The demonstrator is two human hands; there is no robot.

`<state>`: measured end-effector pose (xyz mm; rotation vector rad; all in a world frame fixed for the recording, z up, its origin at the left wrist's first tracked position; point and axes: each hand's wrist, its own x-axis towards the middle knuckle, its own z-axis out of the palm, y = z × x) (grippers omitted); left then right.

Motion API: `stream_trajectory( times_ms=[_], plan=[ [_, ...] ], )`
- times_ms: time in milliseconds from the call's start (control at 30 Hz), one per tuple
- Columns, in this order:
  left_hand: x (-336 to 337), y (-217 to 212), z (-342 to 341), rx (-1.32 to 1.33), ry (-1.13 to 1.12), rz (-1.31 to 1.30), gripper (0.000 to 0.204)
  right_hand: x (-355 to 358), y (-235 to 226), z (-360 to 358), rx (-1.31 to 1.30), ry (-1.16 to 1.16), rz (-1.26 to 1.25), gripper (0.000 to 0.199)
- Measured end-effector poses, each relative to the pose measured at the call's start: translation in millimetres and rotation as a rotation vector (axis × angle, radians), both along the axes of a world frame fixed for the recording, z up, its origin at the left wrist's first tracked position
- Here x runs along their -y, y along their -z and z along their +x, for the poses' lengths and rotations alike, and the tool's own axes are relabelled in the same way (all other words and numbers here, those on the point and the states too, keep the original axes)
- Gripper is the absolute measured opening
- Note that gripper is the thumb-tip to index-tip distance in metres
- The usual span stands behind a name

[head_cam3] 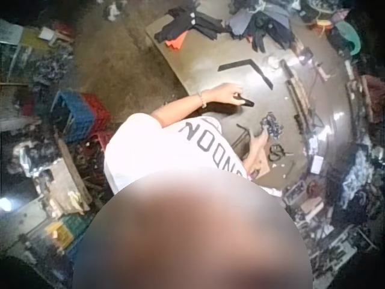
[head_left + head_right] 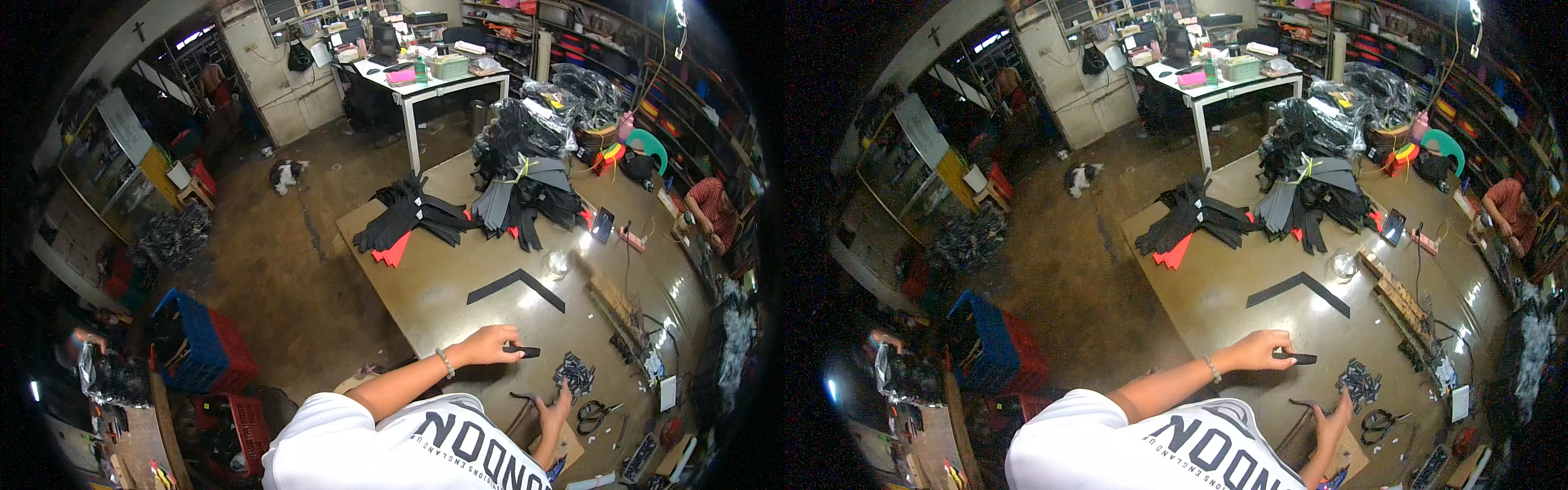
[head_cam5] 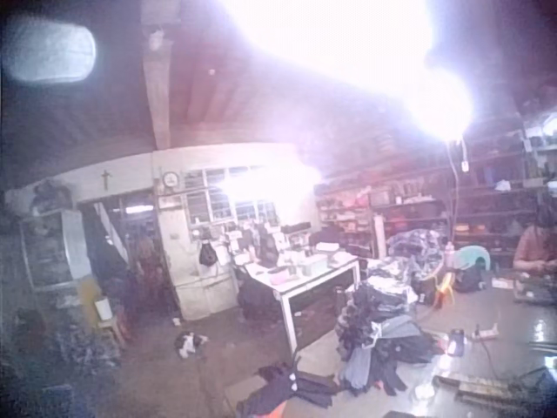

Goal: The person assembles black rubber shoe parts by applying hot glue to strips and attaching small rectangular pieces. They use a hammer to press the pieces into place, then gather and bundle the finished parts with a rubber band.

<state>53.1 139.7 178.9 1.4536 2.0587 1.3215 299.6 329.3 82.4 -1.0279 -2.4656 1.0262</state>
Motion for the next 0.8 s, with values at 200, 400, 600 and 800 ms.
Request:
stream_trajectory(
  times_ms=[200,400,600,800],
  plan=[
    [5,-2,-17,0.112,0.065,0.040,0.022,21,-12,-112,-0.334,-0.274,-0.721,0.061],
    [7,19,-44,0.229,-0.175,0.034,0.027,10,19,-138,-0.390,-0.203,-0.808,0.023],
    [-11,73,-74,0.408,-0.340,-0.002,0.025,16,48,-155,-0.397,0.114,-0.808,0.036],
    [-49,55,-69,0.323,-0.483,0.107,0.024,15,30,-153,-0.298,-0.010,-0.556,0.046]
  ],
)
